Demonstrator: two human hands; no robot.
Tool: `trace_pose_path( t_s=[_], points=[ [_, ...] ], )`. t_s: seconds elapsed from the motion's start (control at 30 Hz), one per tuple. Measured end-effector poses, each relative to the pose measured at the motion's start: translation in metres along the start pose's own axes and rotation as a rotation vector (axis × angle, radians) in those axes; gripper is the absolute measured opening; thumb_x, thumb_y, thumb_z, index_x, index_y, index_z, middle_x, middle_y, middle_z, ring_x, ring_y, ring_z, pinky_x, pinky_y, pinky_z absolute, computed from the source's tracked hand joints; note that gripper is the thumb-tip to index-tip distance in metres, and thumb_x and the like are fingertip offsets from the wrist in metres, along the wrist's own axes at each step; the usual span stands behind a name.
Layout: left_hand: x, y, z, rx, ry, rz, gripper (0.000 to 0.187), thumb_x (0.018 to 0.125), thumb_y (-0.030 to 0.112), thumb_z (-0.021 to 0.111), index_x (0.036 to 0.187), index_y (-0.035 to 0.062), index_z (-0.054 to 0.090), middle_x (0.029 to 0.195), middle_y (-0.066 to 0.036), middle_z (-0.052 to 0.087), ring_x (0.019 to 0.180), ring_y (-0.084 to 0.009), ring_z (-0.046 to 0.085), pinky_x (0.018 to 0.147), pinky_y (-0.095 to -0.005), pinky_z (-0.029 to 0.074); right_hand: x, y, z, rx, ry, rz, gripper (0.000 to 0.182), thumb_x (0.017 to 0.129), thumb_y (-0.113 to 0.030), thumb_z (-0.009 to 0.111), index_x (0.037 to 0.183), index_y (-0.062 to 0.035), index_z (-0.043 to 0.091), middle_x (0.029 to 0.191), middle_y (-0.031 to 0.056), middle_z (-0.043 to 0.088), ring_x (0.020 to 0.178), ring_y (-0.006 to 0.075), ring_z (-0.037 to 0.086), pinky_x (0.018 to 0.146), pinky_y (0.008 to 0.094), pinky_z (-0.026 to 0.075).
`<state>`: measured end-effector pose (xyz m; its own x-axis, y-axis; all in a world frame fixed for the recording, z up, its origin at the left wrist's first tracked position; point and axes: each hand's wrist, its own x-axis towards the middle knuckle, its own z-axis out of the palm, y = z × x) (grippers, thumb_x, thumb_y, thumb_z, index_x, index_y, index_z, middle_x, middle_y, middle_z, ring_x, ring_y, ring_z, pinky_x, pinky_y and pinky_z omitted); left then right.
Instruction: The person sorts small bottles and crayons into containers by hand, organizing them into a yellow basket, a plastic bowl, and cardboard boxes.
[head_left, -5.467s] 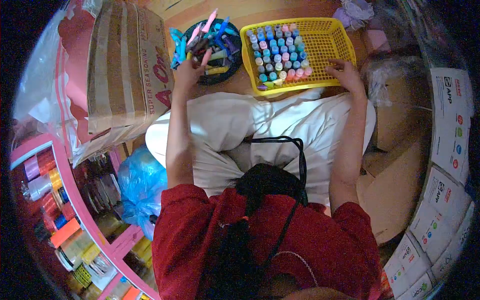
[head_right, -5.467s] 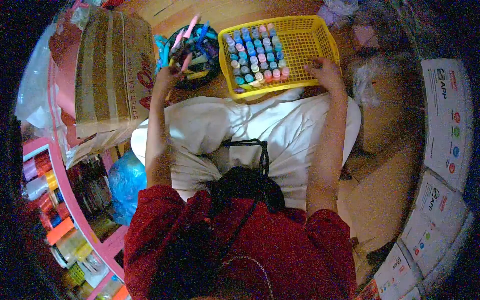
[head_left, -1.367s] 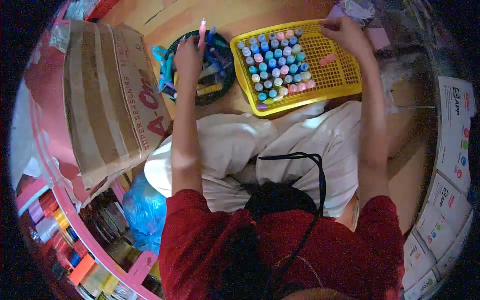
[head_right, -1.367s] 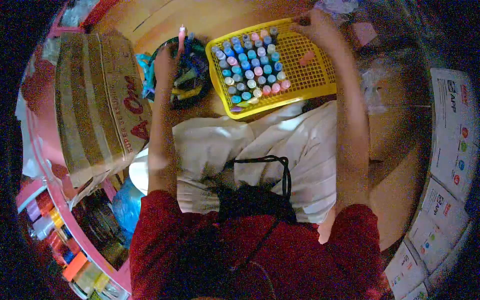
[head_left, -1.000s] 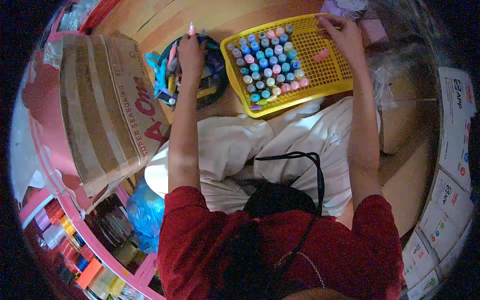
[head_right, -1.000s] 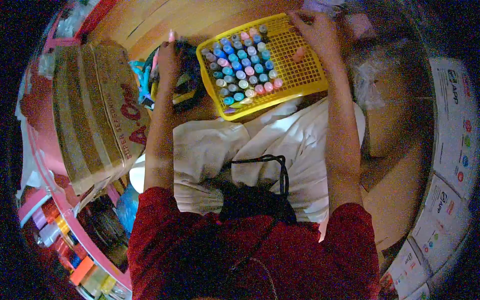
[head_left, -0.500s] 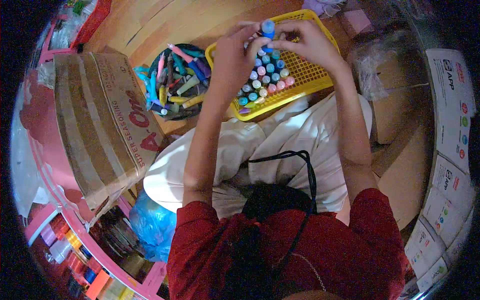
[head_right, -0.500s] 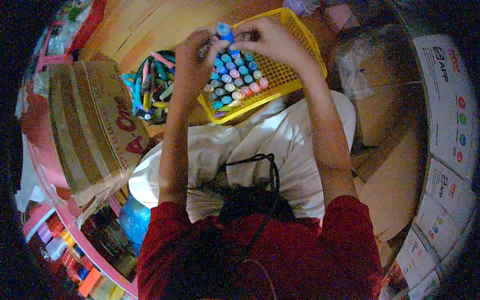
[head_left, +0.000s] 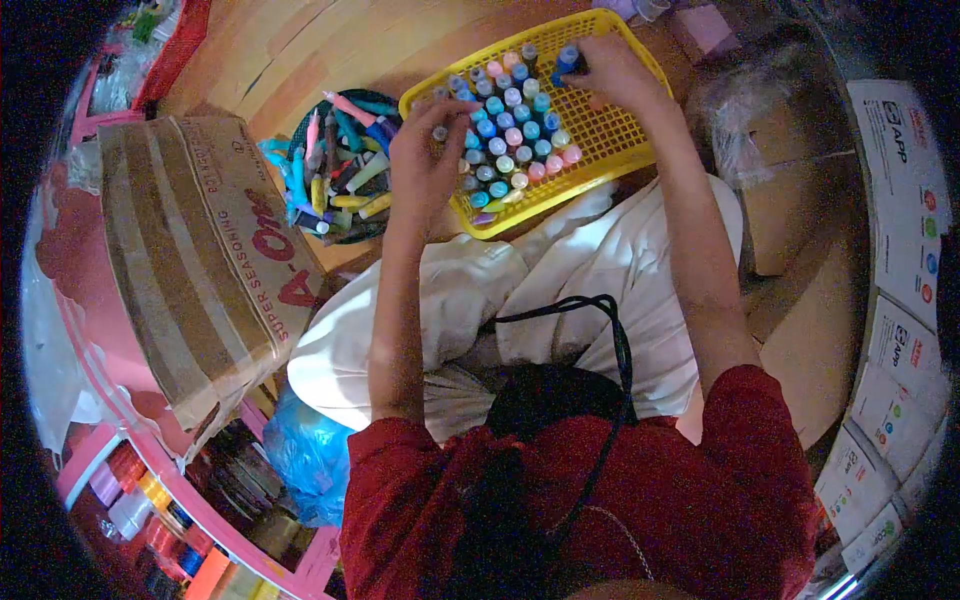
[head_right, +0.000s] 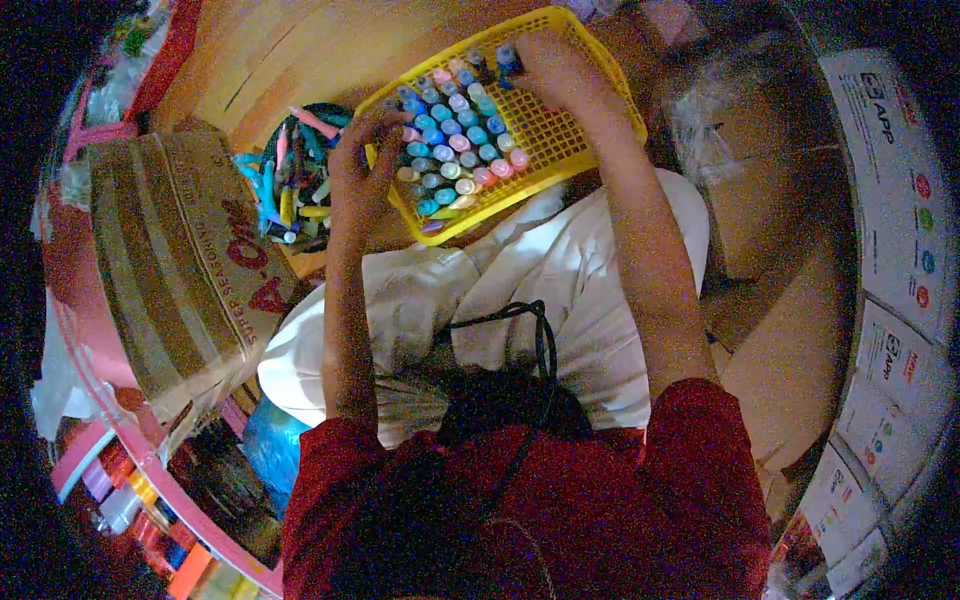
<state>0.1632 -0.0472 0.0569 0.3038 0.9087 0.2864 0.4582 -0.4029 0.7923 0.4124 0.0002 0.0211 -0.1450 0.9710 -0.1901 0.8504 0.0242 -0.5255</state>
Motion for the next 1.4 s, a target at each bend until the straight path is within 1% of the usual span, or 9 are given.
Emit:
trace_pose_path(
  t_s=[0.1,0.3,0.4,0.6,0.7,0.8,0.9,1.1,1.4],
  points=[
    [-0.004,-0.002,-0.002,-0.012,0.01,-0.029,0.013,0.08,0.002,0.055,0.09,0.0031,0.062,0.084,-0.011,0.059,0.078,-0.0221,0.056,0.071,-0.0294,0.043,0.006,0.003,0.008,0.039,-0.026,0.031,0.023,0.072,-0.014,0.066,0.086,0.0019,0.057,0.075,0.0158,0.061,0.053,0.0229,0.06,0.051,0.0336,0.05],
    [-0.003,0.002,-0.003,-0.038,0.032,-0.025,0.012,0.08,0.002,0.054,0.09,0.0021,0.061,0.084,-0.011,0.059,0.077,-0.0213,0.056,0.071,-0.0293,0.043,0.029,0.017,0.045,-0.233,0.251,-0.26,0.019,0.069,-0.007,0.061,0.087,-0.0019,0.059,0.08,0.019,0.06,0.075,0.0315,0.061,0.067,0.0411,0.049],
    [-0.004,0.0,-0.002,-0.002,0.029,-0.02,0.013,0.08,0.002,0.054,0.09,0.0019,0.062,0.084,-0.011,0.059,0.077,-0.0212,0.056,0.071,-0.029,0.043,0.023,-0.001,0.042,-0.206,0.236,-0.03,0.02,0.069,-0.007,0.059,0.088,-0.0041,0.061,0.084,0.0185,0.06,0.084,0.0339,0.058,0.072,0.0441,0.047],
    [-0.003,-0.002,-0.002,-0.027,0.023,-0.013,0.013,0.08,0.002,0.054,0.09,0.0019,0.062,0.084,-0.011,0.059,0.077,-0.0212,0.056,0.071,-0.0292,0.043,0.021,-0.005,0.04,-0.314,0.272,-0.011,0.019,0.07,-0.015,0.06,0.087,-0.0056,0.061,0.086,0.0164,0.06,0.083,0.0336,0.059,0.07,0.0435,0.047],
    [-0.004,0.0,-0.002,-0.033,0.01,-0.049,0.013,0.079,0.002,0.054,0.09,0.0016,0.062,0.084,-0.011,0.059,0.078,-0.0212,0.056,0.071,-0.0293,0.043,0.02,-0.008,0.037,-0.383,0.186,0.032,0.018,0.07,-0.015,0.059,0.085,-0.0058,0.061,0.086,0.0161,0.061,0.082,0.0332,0.059,0.07,0.0443,0.048],
    [-0.004,-0.006,-0.002,-0.015,0.016,-0.002,0.013,0.079,0.002,0.054,0.09,0.0012,0.061,0.083,-0.011,0.059,0.078,-0.021,0.055,0.071,-0.0289,0.043,0.019,-0.018,0.033,-0.368,0.11,0.049,0.018,0.071,-0.014,0.057,0.087,-0.0055,0.059,0.087,0.0155,0.061,0.085,0.0331,0.059,0.071,0.0456,0.047],
    [-0.004,-0.002,-0.003,-0.001,0.021,-0.005,0.012,0.079,0.002,0.054,0.089,0.0009,0.061,0.083,-0.011,0.059,0.077,-0.021,0.055,0.071,-0.029,0.043,0.02,-0.019,0.038,-0.343,0.205,0.015,0.019,0.072,-0.014,0.056,0.088,-0.0048,0.058,0.088,0.0161,0.061,0.087,0.033,0.059,0.071,0.0461,0.047],
    [-0.004,-0.002,-0.002,-0.059,0.001,-0.114,0.012,0.079,0.002,0.054,0.089,0.0013,0.061,0.083,-0.011,0.059,0.077,-0.0212,0.055,0.071,-0.0293,0.043,0.024,-0.014,0.039,-0.247,0.144,0.052,0.02,0.071,-0.015,0.058,0.087,-0.0031,0.059,0.088,0.0188,0.06,0.086,0.0336,0.059,0.071,0.046,0.047],
    [-0.005,-0.006,-0.004,-0.015,0.012,-0.031,0.012,0.08,0.003,0.055,0.089,0.0022,0.061,0.084,-0.011,0.059,0.079,-0.0216,0.056,0.071,-0.0295,0.043,0.03,-0.008,0.042,-0.182,0.107,0.08,0.02,0.069,-0.015,0.059,0.084,-0.0015,0.059,0.086,0.0209,0.06,0.086,0.0351,0.058,0.072,0.0456,0.047]
  ],
)
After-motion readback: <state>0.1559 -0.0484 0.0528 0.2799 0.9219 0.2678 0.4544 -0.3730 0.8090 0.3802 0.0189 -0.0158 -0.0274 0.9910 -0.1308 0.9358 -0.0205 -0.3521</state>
